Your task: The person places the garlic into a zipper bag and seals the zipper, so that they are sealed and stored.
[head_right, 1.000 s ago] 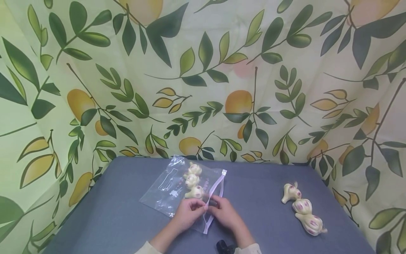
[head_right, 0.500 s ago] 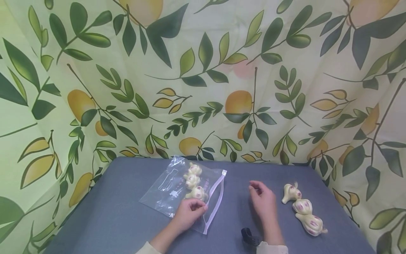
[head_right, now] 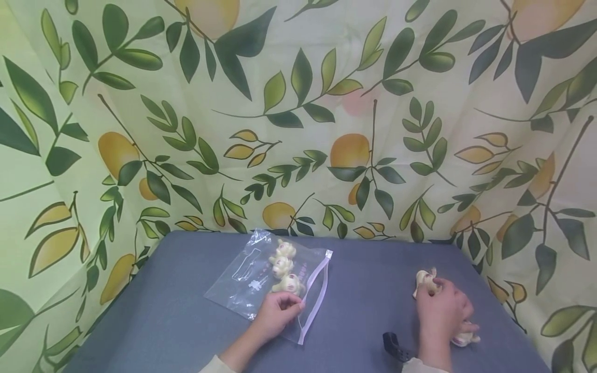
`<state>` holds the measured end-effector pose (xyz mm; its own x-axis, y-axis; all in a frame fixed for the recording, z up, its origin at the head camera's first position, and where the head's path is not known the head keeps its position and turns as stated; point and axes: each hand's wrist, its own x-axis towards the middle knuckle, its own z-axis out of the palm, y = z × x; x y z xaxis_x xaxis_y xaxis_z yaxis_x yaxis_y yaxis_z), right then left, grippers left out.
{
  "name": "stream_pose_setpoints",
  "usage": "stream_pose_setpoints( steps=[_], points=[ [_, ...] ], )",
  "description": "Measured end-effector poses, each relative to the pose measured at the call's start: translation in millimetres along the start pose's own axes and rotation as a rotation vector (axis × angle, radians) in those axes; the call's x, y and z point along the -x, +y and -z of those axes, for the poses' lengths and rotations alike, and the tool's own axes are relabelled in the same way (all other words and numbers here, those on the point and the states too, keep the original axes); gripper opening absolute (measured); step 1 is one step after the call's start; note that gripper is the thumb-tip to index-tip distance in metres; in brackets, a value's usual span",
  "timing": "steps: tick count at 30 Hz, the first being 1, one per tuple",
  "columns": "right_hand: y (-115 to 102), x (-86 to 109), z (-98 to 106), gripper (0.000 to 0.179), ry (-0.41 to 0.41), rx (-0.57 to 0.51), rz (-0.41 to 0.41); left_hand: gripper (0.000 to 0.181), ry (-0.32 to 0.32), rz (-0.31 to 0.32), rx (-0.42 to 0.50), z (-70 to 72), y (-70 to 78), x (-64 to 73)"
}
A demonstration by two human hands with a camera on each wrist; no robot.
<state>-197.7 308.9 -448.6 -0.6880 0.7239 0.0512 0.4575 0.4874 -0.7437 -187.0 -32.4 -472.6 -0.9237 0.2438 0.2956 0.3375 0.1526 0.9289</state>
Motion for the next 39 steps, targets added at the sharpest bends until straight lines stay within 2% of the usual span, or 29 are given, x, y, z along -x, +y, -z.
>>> stream_pose_setpoints(
  steps=[3,5,8,14,22,27,33,39],
  points=[
    [4,-1.3,-4,0.045,-0.089,0.116,0.024,0.006,0.003,0.0,-0.002,-0.3,0.4,0.6],
    [4,-1.2,-8,0.039,-0.104,0.158,0.053,0.006,0.005,-0.001,-0.002,-0.7,1.2,0.7],
    [5,0.1,-14,0.032,-0.132,0.165,0.083,0.006,0.005,-0.001,-0.001,-0.5,3.1,1.0],
    [10,2.2,-24,0.035,-0.182,0.194,0.128,0.006,-0.001,0.006,-0.001,-0.2,4.4,1.3],
    [5,4.0,-28,0.024,-0.237,0.285,0.277,0.006,0.006,0.006,0.0,0.2,3.7,0.4],
    [3,6.1,-28,0.024,-0.287,0.296,0.318,0.005,0.007,0.013,-0.002,0.3,3.6,-0.1],
    [0,7.6,-29,0.019,-0.364,0.285,0.321,0.006,0.002,0.015,-0.007,0.3,2.6,-0.5],
    [-3,9.1,-33,0.015,-0.407,0.277,0.332,0.006,-0.003,0.017,-0.002,0.6,1.0,0.0]
  ],
)
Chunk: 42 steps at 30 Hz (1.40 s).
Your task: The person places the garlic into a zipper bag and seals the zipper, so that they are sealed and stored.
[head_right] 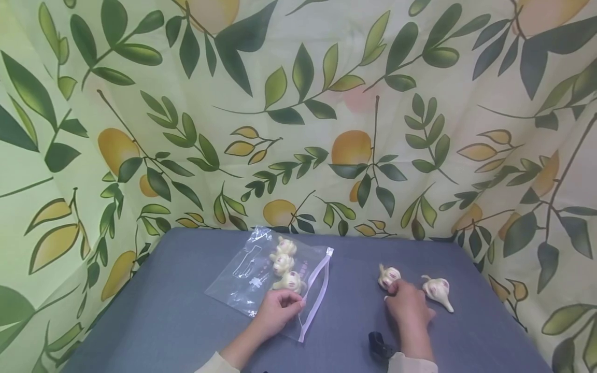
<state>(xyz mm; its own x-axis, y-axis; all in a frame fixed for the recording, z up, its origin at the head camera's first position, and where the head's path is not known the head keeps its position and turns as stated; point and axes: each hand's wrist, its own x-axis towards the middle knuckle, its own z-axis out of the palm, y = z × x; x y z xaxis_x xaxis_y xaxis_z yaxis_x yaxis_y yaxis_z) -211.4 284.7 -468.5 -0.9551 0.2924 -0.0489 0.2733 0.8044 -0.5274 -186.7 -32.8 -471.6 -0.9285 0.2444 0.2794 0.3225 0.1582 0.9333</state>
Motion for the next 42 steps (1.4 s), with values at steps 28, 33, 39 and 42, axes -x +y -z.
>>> stream_pose_setpoints(
  steps=[28,33,39,42],
  points=[
    [-40,5.1,-41,0.022,0.048,-0.071,0.152,0.006,0.003,-0.001,0.005,-0.2,-0.8,-2.1],
    [-40,7.6,-43,0.022,0.053,-0.076,0.154,0.006,0.009,-0.001,-0.01,-0.3,1.5,-0.7],
    [-36,7.3,-45,0.022,0.06,-0.113,0.163,0.006,0.005,0.002,-0.001,-0.8,0.0,-0.1],
    [-34,5.2,-46,0.024,0.046,-0.176,0.172,0.006,0.004,0.004,0.006,-1.3,-0.9,0.4]
  ],
)
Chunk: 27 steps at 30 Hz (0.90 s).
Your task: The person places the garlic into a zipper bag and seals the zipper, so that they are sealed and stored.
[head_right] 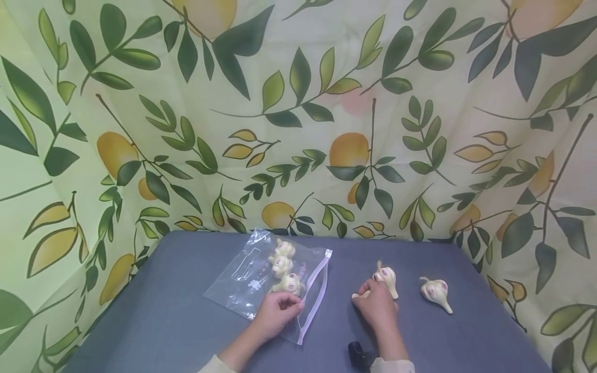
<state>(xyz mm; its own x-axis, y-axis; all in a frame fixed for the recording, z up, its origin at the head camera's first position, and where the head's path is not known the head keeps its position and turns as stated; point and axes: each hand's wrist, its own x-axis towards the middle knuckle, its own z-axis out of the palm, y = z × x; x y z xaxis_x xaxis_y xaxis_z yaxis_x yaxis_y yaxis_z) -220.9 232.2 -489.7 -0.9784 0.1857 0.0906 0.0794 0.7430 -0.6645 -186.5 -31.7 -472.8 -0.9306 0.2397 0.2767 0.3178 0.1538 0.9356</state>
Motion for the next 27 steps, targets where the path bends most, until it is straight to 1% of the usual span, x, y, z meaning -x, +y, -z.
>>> stream_pose_setpoints(
  steps=[5,9,13,20,22,27],
  points=[
    [2.9,-1.3,-1.0,0.028,-0.017,-0.138,-0.01,0.007,0.0,0.009,0.012,-0.8,-0.4,0.2],
    [3.1,0.0,-0.1,0.028,-0.022,-0.183,-0.03,0.007,0.001,0.006,0.006,-0.9,-1.0,0.1],
    [2.4,0.5,0.3,0.028,-0.032,-0.201,-0.038,0.008,0.002,0.001,0.007,-0.9,-2.7,-0.1],
    [5.3,-1.7,-0.4,0.027,-0.036,-0.207,-0.065,0.007,0.009,0.005,0.009,-1.8,-4.5,-0.5],
    [6.0,-2.0,-1.7,0.027,-0.044,-0.199,-0.061,0.007,0.012,0.004,0.006,-2.1,-4.3,-0.3],
    [4.0,-1.1,-6.5,0.032,-0.063,-0.057,-0.049,0.007,0.012,-0.002,0.0,-2.1,-2.8,0.5]
  ],
)
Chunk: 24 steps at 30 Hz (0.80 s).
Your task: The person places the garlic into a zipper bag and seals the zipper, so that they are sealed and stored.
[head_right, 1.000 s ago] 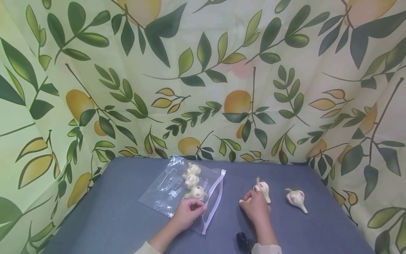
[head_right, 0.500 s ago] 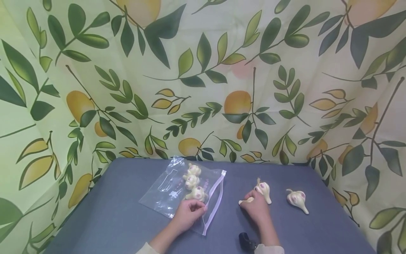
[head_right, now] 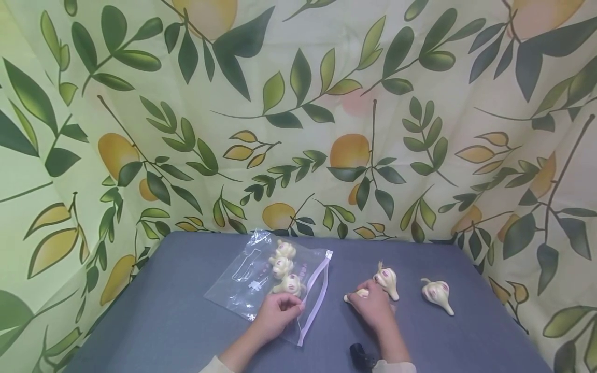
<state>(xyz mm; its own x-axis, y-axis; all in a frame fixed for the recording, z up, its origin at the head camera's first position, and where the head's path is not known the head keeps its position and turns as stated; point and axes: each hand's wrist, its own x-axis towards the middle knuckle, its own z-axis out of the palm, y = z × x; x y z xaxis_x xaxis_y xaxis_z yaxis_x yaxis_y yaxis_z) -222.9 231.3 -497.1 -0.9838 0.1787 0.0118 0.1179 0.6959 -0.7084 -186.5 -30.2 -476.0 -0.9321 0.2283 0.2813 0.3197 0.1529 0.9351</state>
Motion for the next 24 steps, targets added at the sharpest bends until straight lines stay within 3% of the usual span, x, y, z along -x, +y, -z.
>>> stream_pose_setpoints(
  steps=[13,19,24],
  points=[
    [-5.1,3.2,-3.1,0.065,-0.02,0.179,0.081,0.007,-0.009,-0.001,0.002,0.9,1.9,-0.4],
    [-3.9,3.3,-3.3,0.066,-0.007,0.17,0.112,0.007,-0.004,-0.007,0.0,0.6,0.7,0.0],
    [-0.9,2.5,-4.0,0.057,0.033,0.057,0.128,0.007,-0.013,-0.006,0.006,0.9,-1.1,-0.4]
  ],
)
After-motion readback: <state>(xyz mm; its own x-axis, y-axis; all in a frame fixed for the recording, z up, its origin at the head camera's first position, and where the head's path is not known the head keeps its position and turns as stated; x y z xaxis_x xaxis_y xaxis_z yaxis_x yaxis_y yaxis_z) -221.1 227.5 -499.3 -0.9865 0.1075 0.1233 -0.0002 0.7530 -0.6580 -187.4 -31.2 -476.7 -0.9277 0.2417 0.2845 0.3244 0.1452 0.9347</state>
